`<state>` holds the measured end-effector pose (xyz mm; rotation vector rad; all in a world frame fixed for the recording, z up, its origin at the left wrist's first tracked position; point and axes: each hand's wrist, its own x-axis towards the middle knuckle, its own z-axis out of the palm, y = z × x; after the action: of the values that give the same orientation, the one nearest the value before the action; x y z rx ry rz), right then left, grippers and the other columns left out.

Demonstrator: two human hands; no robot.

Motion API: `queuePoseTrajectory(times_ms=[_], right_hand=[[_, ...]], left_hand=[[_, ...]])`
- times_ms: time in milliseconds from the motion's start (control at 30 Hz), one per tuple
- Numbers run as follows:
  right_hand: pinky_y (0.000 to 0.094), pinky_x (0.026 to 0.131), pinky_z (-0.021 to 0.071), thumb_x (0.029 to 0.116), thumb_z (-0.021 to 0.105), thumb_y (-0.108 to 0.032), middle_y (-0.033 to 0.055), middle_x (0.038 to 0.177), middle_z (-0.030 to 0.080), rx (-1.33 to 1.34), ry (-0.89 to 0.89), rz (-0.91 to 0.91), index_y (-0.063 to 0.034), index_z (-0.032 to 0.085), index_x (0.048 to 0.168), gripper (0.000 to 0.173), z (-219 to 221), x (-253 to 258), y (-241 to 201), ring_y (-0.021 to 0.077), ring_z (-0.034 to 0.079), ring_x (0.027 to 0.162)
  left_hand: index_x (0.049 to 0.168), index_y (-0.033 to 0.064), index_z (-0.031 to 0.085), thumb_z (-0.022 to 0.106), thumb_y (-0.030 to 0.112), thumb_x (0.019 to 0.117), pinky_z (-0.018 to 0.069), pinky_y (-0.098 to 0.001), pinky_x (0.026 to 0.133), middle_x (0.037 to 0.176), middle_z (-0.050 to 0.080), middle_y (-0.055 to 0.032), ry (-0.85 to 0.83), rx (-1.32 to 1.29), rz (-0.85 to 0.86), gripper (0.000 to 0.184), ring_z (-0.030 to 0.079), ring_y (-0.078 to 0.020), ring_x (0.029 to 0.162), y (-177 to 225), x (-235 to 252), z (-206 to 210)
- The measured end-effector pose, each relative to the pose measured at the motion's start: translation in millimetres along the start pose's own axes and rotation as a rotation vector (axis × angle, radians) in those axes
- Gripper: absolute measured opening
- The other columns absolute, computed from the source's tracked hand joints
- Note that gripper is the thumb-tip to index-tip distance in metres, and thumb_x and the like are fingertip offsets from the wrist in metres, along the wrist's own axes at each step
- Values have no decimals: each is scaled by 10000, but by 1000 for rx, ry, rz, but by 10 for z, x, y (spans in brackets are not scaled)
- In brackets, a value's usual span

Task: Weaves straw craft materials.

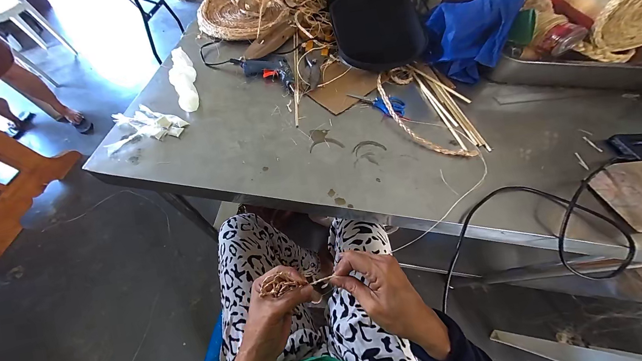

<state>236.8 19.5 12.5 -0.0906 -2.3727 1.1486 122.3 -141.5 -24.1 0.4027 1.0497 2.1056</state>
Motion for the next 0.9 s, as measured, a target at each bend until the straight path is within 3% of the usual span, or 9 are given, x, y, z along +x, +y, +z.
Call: queuePoseTrajectory(times_ms=[233,333,467,500,567,633,733,800,900], right_hand=[[192,884,525,927,642,-93,68,818,703,4,1,-29,-16,679,861,109,-4,24,23,92,690,871],[192,884,526,921,639,-78,64,805,702,36,-9,2,-12,680,860,99,11,48,43,78,692,863],[168,669,488,916,647,-92,44,769,676,93,-117,187,-5,683,880,101,9,99,111,25,623,712],[202,695,508,932,652,-111,54,812,688,116,-171,229,0,689,931,117,-14,116,114,47,637,742],[292,886,553,966,646,-179,103,1030,726,151,-225,245,17,702,1116,253,-72,166,89,125,690,963],[291,919,550,985,626,-246,93,1090,726,148,-192,230,4,705,1184,329,-39,219,24,124,686,1015],[263,790,561,901,729,-204,83,919,722,158,-135,219,1,747,991,225,130,264,-58,110,685,850],[205,737,539,878,718,-118,74,847,707,181,-105,226,5,746,890,127,193,282,-73,68,662,786],[154,740,530,912,676,-65,62,860,719,237,-166,260,17,752,904,111,100,349,-90,10,655,786]], left_hand=[[812,129,783,792,20,746,598,-235,701,811,746,-19,96,-17,38,128,707,-74,739,-3,-31,36],[795,110,772,760,-32,734,603,-244,688,794,743,-31,160,-18,11,155,706,-85,719,33,-26,44],[788,98,749,707,-94,756,608,-253,676,793,738,-17,175,85,-52,200,698,-86,700,115,24,38],[792,91,752,707,-97,757,611,-254,676,797,743,-17,165,138,-65,196,702,-86,704,137,26,31],[824,72,757,723,-73,765,611,-259,686,814,747,-20,125,233,-75,160,705,-90,723,145,17,10],[844,73,764,741,-50,768,607,-249,681,812,749,-10,97,295,-60,147,704,-75,721,113,-6,7],[848,96,771,748,-41,750,611,-246,674,784,744,19,89,329,-28,170,701,-55,706,77,-36,56],[883,84,775,772,-26,759,619,-261,691,807,751,6,77,324,-27,166,712,-68,728,54,-50,51],[888,98,781,751,13,820,627,-279,694,812,757,-4,69,240,-55,114,721,-83,720,50,-49,62]])
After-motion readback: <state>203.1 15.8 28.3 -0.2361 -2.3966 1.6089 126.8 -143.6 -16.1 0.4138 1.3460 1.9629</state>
